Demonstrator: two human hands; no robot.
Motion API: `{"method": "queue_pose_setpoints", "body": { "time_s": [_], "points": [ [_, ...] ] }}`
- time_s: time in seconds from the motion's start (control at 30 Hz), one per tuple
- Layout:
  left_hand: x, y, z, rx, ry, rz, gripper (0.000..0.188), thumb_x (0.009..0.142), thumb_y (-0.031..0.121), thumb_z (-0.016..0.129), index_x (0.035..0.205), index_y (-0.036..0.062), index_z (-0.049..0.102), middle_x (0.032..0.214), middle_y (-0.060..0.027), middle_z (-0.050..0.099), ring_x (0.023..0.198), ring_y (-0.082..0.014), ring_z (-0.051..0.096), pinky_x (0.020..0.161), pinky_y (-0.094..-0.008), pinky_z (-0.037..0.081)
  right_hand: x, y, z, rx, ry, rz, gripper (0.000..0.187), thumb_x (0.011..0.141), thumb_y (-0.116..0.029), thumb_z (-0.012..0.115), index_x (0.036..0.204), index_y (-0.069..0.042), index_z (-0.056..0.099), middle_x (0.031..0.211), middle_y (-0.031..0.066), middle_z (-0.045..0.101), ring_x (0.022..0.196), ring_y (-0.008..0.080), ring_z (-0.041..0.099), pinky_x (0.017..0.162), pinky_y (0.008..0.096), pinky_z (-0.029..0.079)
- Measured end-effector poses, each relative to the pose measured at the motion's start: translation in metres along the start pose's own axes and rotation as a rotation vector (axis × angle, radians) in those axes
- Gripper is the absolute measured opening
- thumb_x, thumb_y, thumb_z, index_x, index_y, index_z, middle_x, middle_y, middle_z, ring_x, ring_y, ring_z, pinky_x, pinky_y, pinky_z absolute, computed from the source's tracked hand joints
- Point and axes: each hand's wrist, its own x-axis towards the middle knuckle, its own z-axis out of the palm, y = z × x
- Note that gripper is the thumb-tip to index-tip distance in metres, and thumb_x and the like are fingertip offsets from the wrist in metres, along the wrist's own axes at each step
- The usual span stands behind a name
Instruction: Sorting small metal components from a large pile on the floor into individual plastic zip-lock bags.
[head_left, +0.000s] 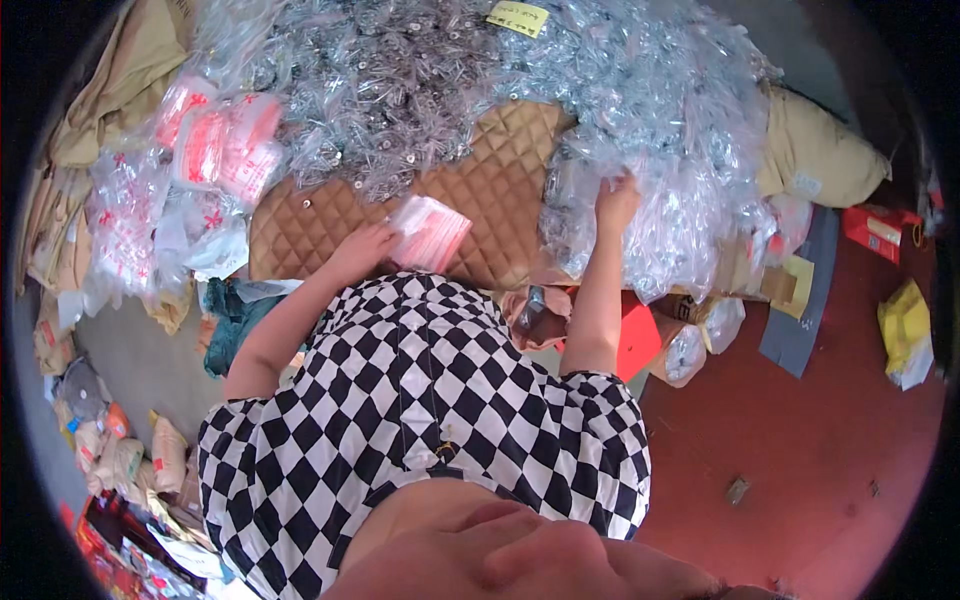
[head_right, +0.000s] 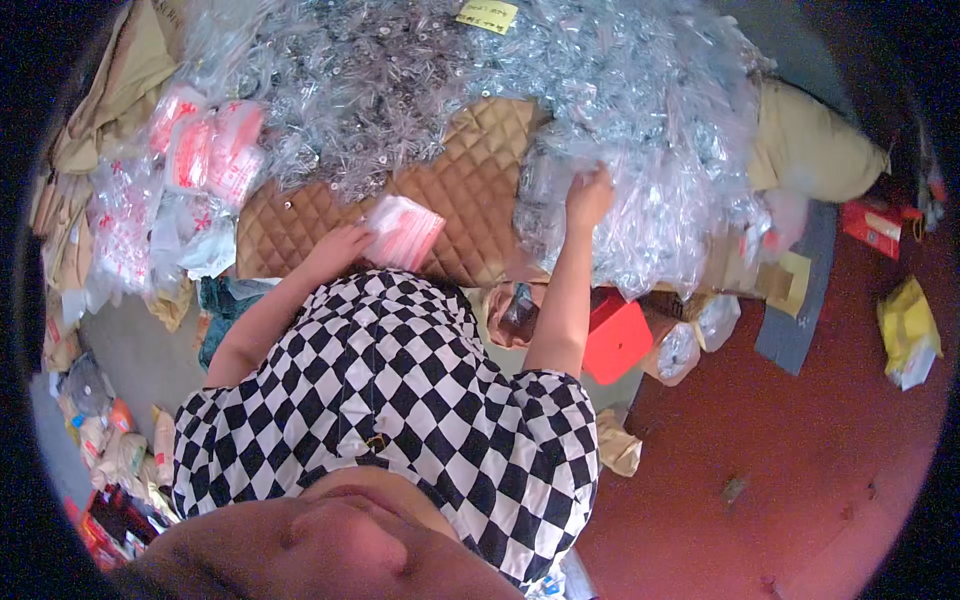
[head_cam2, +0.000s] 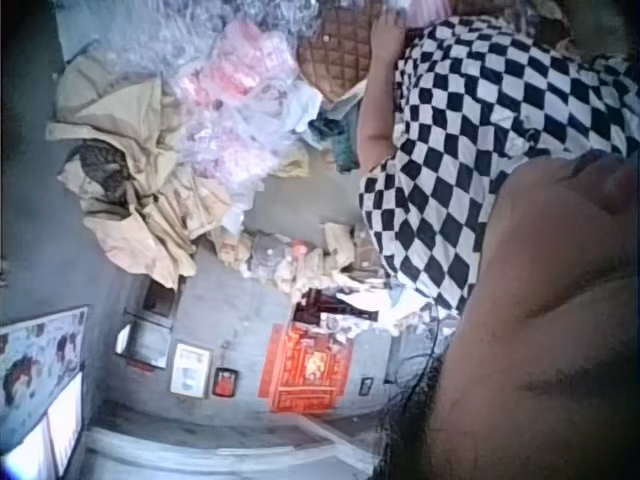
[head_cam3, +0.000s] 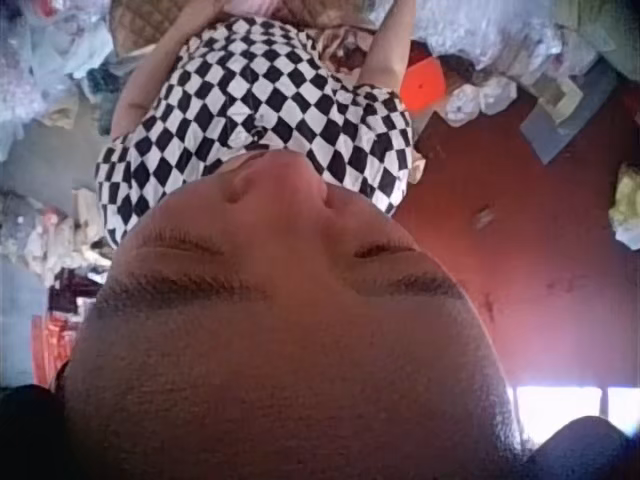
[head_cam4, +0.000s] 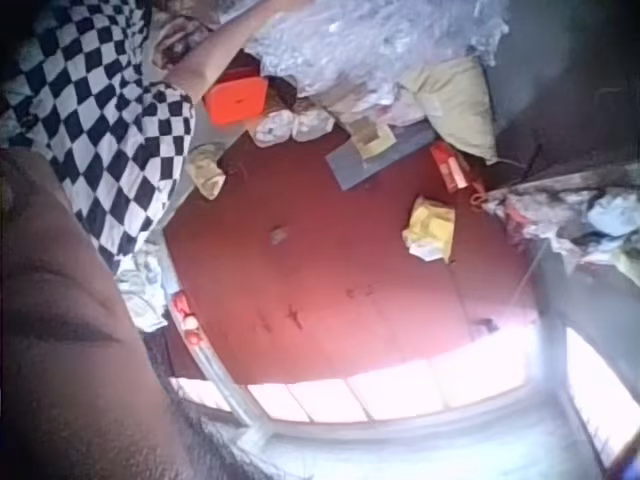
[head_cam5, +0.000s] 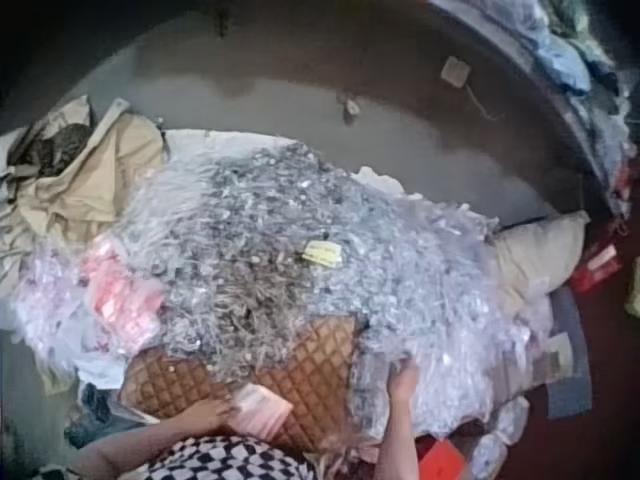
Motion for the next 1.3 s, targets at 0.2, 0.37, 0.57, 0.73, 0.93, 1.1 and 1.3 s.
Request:
{"method": "queue_pose_setpoints", "body": {
  "time_s": [0.2, 0.37, 0.57, 0.73, 0.93, 1.1, 1.3],
  "points": [
    [-0.009, 0.01, -0.026, -0.195, -0.146, -0.182, 0.021, 0.082, 0.027, 0.061, 0.093, 0.009, 0.064, 0.104, -0.0118, 0.064, 0.092, -0.0307, 0.063, 0.074, -0.041, 0.052, 0.027, -0.114, -0.006, 0.019, 0.034, -0.51, 0.041, 0.077, -0.02, 0.073, 0.113, -0.006, 0.06, 0.112, 0.0163, 0.063, 0.106, 0.0381, 0.057, 0.088, 0.0474, 0.046],
    [-0.014, 0.009, -0.035, -0.254, -0.112, -0.317, 0.02, 0.087, 0.026, 0.06, 0.098, 0.0106, 0.068, 0.098, -0.0108, 0.066, 0.09, -0.0334, 0.064, 0.071, -0.044, 0.051, 0.081, -0.145, 0.05, 0.19, -0.23, -0.052, 0.038, 0.08, -0.034, 0.071, 0.105, -0.007, 0.061, 0.102, 0.0164, 0.068, 0.096, 0.0374, 0.064, 0.082, 0.0499, 0.049],
    [-0.022, 0.03, -0.062, -0.487, 0.23, -0.38, 0.026, 0.088, 0.01, 0.055, 0.111, 0.0101, 0.067, 0.097, -0.0158, 0.063, 0.092, -0.0346, 0.061, 0.079, -0.0418, 0.049, 0.092, -0.134, 0.102, 0.212, -0.157, 0.248, 0.037, 0.077, -0.041, 0.073, 0.088, -0.006, 0.07, 0.088, 0.0151, 0.071, 0.085, 0.0323, 0.069, 0.077, 0.0415, 0.053],
    [-0.018, 0.029, -0.062, -0.509, 0.598, -0.445, 0.029, 0.088, 0.001, 0.05, 0.11, 0.009, 0.066, 0.088, -0.0144, 0.057, 0.088, -0.0322, 0.059, 0.08, -0.0387, 0.047, 0.069, -0.116, 0.08, 1.157, -0.265, 0.169, 0.018, 0.088, -0.023, 0.067, 0.101, -0.01, 0.068, 0.107, 0.0127, 0.069, 0.093, 0.0262, 0.065, 0.079, 0.0368, 0.053],
    [-0.018, 0.024, -0.076, -0.564, 0.711, -0.453, 0.012, 0.089, 0.004, 0.058, 0.097, 0.0038, 0.067, 0.084, -0.0129, 0.057, 0.081, -0.0317, 0.058, 0.07, -0.0375, 0.047, 0.013, -0.183, -0.001, 1.775, -0.816, 0.409, 0.038, 0.089, -0.013, 0.068, 0.124, -0.01, 0.055, 0.124, 0.0112, 0.06, 0.109, 0.0229, 0.06, 0.088, 0.0396, 0.053],
    [-0.025, 0.028, -0.103, -0.639, 0.602, -0.611, 0.006, 0.087, 0.007, 0.063, 0.091, 0.0042, 0.067, 0.08, -0.0114, 0.057, 0.075, -0.0298, 0.058, 0.066, -0.0363, 0.047, -0.049, -0.255, 0.028, 0.687, -1.151, -0.704, 0.053, 0.081, -0.017, 0.073, 0.129, -0.006, 0.053, 0.119, 0.0145, 0.063, 0.108, 0.0252, 0.061, 0.083, 0.0383, 0.053],
    [-0.032, 0.026, -0.08, -0.565, 0.788, -0.59, 0.014, 0.08, 0.016, 0.072, 0.083, 0.0041, 0.066, 0.081, -0.0096, 0.061, 0.075, -0.0271, 0.061, 0.064, -0.0359, 0.047, -0.114, -0.249, 0.064, -0.171, -0.882, -1.066, 0.041, 0.083, -0.022, 0.064, 0.122, -0.012, 0.057, 0.106, 0.0099, 0.063, 0.102, 0.0316, 0.06, 0.081, 0.0429, 0.051]
  ]
}}
